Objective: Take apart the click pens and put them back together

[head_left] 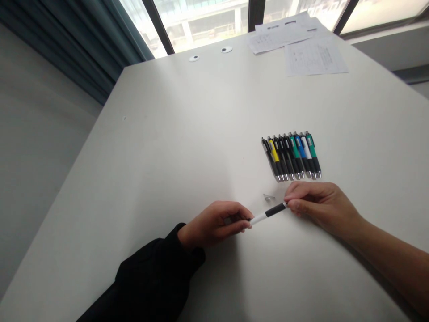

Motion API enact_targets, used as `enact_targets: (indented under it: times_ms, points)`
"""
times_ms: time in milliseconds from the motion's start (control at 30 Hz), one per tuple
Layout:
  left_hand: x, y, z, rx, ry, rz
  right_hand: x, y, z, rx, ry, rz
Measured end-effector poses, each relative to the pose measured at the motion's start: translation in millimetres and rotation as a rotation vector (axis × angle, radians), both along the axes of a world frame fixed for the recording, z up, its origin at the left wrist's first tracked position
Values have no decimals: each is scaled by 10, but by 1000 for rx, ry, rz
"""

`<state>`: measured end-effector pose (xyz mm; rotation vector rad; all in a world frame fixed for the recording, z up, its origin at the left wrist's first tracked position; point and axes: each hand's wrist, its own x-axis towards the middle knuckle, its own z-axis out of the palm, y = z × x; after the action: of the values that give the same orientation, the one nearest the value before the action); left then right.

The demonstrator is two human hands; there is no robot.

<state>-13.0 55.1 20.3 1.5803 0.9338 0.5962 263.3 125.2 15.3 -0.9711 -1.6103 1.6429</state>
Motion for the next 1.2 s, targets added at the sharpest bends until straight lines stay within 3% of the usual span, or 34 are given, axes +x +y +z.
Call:
enact_targets:
  times_ms: [400,600,800,1100,1200]
  points:
    - [18,-30,-75,124,25,79,-2,-26,5,-12,23,20]
    - [21,-33,-62,77,21,88,-24,-44,13,-30,9,-49]
    - [25,-33,-59,47,9,101,40,-57,-82,-134,110,-22]
    - [15,-39,-48,77,30,82,23,-47,24,93,-35,51]
    - [0,-37,-47,79,24,110,29,-19,29,256,-101,69]
